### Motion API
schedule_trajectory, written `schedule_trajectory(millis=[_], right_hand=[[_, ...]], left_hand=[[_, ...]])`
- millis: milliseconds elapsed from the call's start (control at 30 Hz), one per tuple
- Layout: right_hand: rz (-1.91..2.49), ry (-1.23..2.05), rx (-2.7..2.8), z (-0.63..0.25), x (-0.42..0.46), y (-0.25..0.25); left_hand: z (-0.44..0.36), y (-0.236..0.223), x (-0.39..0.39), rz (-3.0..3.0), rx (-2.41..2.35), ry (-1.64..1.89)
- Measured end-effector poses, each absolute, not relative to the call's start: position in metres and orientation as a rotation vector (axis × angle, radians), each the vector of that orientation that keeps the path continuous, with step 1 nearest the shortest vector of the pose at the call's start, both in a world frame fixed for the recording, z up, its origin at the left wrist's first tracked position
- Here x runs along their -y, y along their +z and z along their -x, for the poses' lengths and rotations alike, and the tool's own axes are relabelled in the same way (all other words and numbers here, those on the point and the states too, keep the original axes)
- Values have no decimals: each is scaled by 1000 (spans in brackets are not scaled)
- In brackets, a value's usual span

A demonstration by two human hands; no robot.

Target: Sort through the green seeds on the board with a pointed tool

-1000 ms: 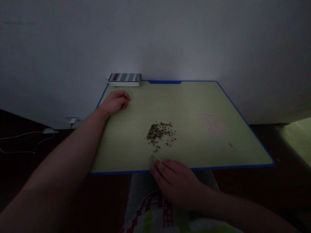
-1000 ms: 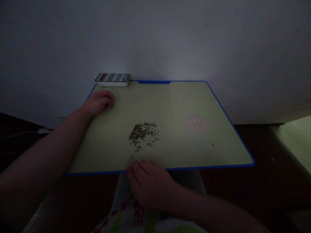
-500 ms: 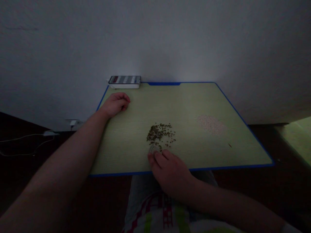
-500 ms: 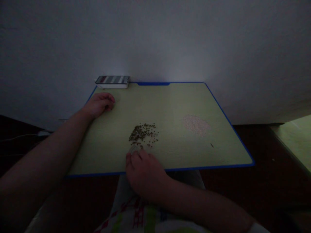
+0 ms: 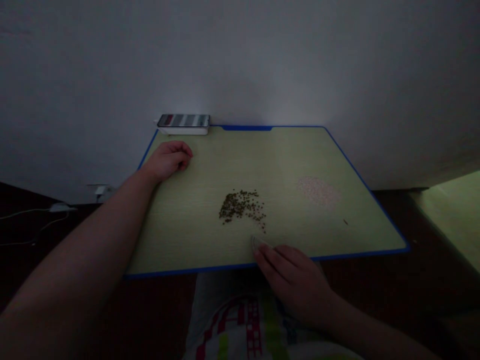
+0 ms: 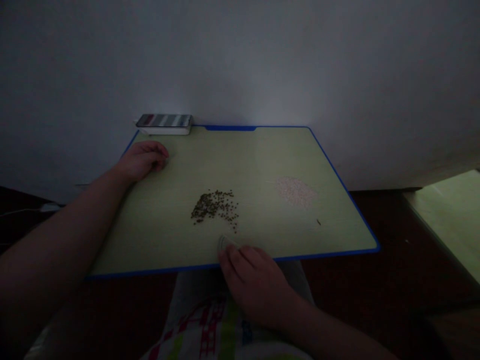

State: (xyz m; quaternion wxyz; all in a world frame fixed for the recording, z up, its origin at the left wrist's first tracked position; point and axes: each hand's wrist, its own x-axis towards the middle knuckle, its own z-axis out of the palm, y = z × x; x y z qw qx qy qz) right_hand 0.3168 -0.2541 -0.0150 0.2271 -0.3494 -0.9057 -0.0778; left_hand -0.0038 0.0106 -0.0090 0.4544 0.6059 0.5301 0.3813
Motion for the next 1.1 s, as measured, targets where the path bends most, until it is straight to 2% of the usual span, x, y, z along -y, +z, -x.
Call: schedule_trajectory(millis=[333, 700, 1100], right_hand=[[1012, -334, 2412, -345, 247, -23], [859, -244, 2528, -317, 254, -13], [979, -341, 2426, -350, 250, -22]], left_hand=[[6, -10, -11, -1492, -1370, 912], [4, -8, -9, -1530, -1372, 896], [4, -9, -10, -1495, -1364, 910]])
